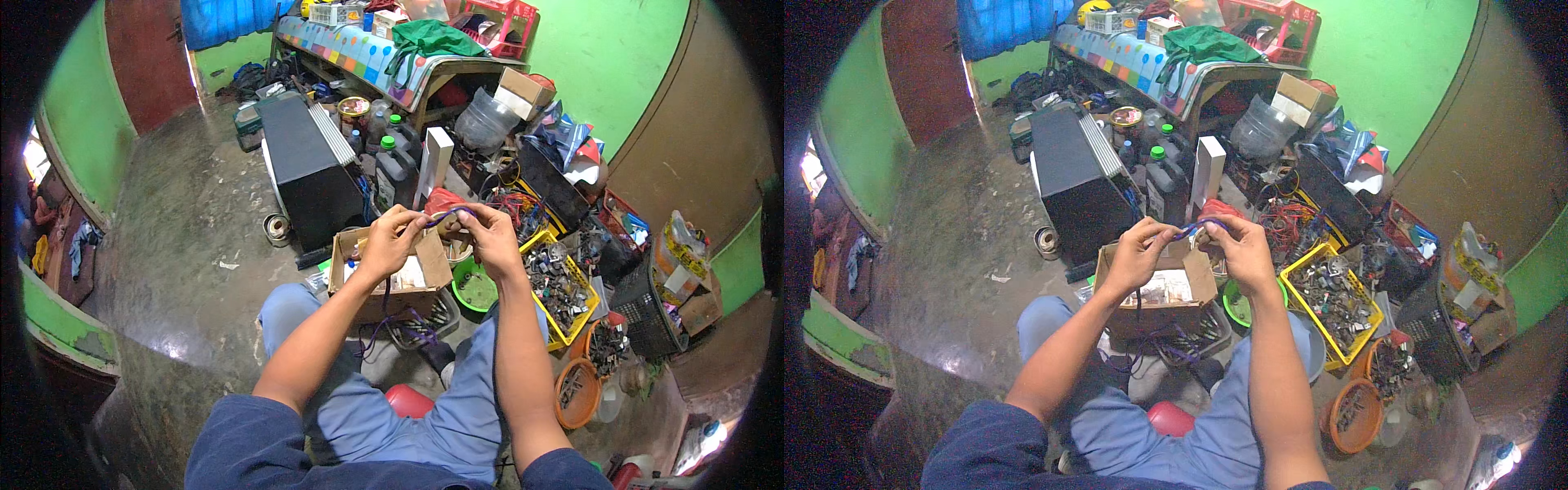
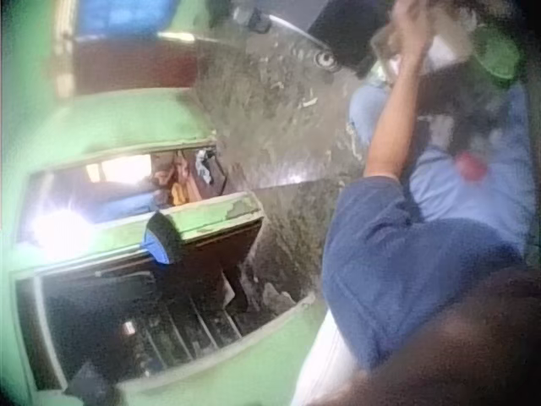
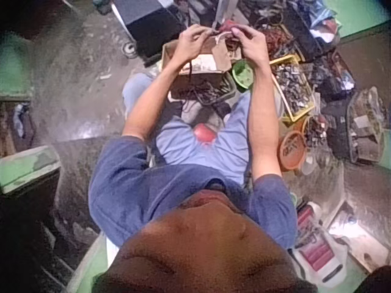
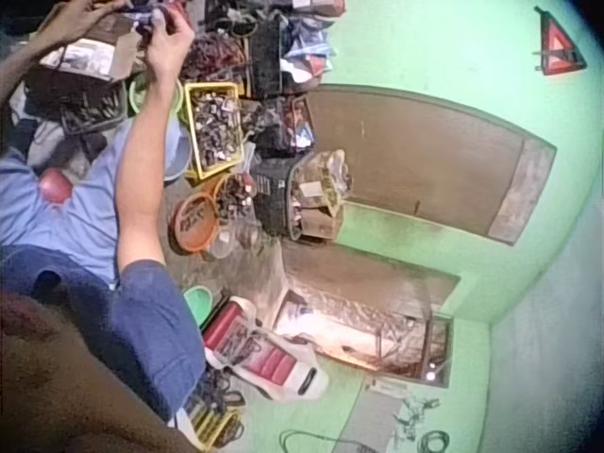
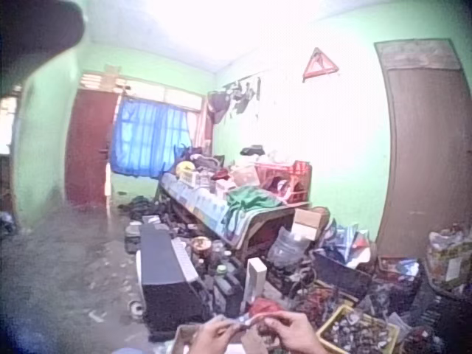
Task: The person handles various spark plugs and electronic wires, picks up a cardboard box containing electronic parts, and then uses their hands to work with a blue and red electronic component and a bundle of purple wires.
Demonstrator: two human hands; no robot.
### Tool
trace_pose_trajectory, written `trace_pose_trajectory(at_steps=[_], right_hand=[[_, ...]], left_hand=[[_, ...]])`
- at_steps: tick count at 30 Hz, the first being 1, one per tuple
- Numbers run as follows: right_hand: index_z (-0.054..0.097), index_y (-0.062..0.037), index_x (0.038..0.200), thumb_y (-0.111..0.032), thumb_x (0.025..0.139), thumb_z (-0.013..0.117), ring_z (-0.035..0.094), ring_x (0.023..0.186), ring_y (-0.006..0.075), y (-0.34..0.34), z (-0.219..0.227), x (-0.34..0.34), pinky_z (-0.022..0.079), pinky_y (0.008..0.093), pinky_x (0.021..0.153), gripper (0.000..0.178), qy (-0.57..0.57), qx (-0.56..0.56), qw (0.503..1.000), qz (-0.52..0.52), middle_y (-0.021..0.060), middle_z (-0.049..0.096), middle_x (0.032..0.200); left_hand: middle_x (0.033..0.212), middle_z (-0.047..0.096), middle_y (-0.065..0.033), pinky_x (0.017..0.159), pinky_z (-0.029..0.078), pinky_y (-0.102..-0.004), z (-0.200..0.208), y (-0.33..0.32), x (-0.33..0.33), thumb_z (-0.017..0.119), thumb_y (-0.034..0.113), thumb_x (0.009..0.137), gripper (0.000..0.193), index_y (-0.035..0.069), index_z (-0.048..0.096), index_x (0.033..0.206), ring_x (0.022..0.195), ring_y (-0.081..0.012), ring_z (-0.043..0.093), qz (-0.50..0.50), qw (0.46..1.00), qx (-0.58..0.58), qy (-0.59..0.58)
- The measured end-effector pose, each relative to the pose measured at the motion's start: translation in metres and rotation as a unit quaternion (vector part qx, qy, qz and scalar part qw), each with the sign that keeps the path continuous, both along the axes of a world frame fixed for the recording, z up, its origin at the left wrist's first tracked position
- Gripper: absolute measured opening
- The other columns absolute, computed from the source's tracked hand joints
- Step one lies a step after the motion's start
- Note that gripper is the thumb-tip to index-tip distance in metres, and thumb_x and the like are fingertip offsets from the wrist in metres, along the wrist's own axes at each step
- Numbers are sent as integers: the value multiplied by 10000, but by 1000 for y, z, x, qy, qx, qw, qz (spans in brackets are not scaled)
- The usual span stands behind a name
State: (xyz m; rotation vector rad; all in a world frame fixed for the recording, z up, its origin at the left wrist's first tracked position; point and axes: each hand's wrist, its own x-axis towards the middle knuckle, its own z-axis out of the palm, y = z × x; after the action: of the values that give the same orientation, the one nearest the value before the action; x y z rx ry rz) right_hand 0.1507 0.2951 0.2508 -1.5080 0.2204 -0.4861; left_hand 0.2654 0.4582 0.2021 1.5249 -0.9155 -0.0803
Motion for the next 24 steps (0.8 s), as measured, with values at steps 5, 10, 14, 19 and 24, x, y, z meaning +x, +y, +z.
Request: trace_pose_trajectory(at_steps=[5,10,14,19,24], right_hand=[[638,4,1183,-128,979,592,511,605,59,-2,0,2,412,228,524,247,11,27,999,26,33,658,833],[602,-20,1219,-226,1042,459,519,627,79,7,-41,2,447,231,563,307,-46,156,984,66,-17,544,775],[622,-30,1159,-254,1049,463,561,659,91,17,-52,0,492,245,599,296,-56,130,990,-2,-4,586,789],[659,-20,1122,-261,1038,514,607,761,69,25,-44,-7,497,251,688,293,-29,45,998,-30,6,679,897],[675,4,1145,-202,1012,576,588,797,52,15,-48,-14,496,250,723,265,-2,-2,999,-35,-12,673,928]], left_hand=[[831,677,-79,694,472,-283,10,-1,-12,644,181,947,208,16,713,1053,771,-110,605,-8,1000,5,-24],[783,688,-67,673,482,-296,-17,-5,-7,652,171,938,200,1,683,1038,723,-107,603,22,999,8,27],[747,669,-57,636,485,-278,-14,-10,-22,645,124,940,150,-22,625,965,699,-86,614,13,995,3,97],[748,658,-43,626,483,-278,-9,-7,-26,618,111,963,130,-14,601,929,687,-88,606,-12,993,-41,109],[762,649,-42,641,485,-275,-13,-11,-20,585,113,987,129,-10,576,948,706,-88,602,-68,988,-50,130]])
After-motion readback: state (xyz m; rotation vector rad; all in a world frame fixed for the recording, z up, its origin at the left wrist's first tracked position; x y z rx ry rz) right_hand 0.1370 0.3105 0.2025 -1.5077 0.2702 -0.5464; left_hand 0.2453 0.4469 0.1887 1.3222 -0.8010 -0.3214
